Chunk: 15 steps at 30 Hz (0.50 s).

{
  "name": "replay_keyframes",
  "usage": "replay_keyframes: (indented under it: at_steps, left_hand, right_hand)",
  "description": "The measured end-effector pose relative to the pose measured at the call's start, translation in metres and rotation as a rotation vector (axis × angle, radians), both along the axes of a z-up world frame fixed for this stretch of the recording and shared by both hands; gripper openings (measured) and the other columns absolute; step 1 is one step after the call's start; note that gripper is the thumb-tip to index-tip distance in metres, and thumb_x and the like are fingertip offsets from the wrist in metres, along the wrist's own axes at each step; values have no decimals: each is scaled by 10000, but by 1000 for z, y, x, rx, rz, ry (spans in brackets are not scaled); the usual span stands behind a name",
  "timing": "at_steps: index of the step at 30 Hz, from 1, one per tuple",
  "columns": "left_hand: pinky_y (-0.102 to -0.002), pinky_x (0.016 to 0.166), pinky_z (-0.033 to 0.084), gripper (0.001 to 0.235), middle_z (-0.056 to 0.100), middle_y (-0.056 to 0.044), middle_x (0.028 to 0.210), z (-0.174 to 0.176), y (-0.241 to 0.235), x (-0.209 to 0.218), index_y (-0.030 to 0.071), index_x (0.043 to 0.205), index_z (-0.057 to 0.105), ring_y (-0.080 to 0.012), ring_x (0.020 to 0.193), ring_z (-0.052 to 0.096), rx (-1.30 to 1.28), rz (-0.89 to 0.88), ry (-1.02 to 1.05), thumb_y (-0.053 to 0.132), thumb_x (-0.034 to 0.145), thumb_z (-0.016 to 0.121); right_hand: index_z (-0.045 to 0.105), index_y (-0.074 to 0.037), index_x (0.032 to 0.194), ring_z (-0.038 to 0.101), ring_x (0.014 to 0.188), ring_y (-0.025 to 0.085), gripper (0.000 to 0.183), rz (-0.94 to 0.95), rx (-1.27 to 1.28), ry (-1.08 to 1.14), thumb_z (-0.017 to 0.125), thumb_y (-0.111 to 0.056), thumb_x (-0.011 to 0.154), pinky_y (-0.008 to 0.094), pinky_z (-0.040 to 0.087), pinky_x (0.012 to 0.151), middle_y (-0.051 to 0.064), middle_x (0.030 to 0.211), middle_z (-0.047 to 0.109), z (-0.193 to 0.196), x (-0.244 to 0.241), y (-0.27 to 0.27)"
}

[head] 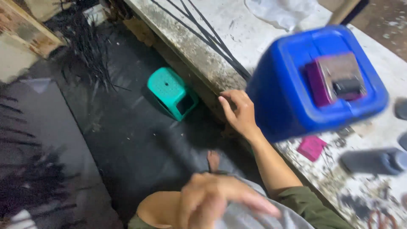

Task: A person processes long black leather strips by pulling them through a finishing tool mounted on a container to treat the edges.

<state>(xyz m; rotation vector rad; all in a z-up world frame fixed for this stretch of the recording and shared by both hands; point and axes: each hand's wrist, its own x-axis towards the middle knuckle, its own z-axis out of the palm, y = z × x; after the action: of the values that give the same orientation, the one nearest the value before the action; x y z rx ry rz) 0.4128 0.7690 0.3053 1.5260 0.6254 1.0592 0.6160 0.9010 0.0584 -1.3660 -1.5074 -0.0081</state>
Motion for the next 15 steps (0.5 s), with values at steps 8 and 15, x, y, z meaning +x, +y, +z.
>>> replay_keyframes:
  at_steps: [8, 15]
  left_hand:
    - [-264, 317, 498, 428, 617, -141, 452, -180, 254, 34, -52, 857, 639, -187, 315, 594, -267, 102, -130, 219, 1103, 418]
    - [-250, 400, 523, 319, 644, -138, 547, -250, 376, 75, 0, 867, 660, -174, 436, 629, -390, 96, -40, 233, 1066, 575]
  right_hand:
    - [711, 15, 1129, 666, 953, 474, 231, -197, -342, 42, 739, -101, 931, 557, 517, 871, 258, 973, 709, -153, 81, 204]
    - [686, -32, 1203, 656, 1029, 363, 319, -490, -600, -133, 737, -93, 894, 455, 566, 865, 149, 1081, 642, -248, 140, 267]
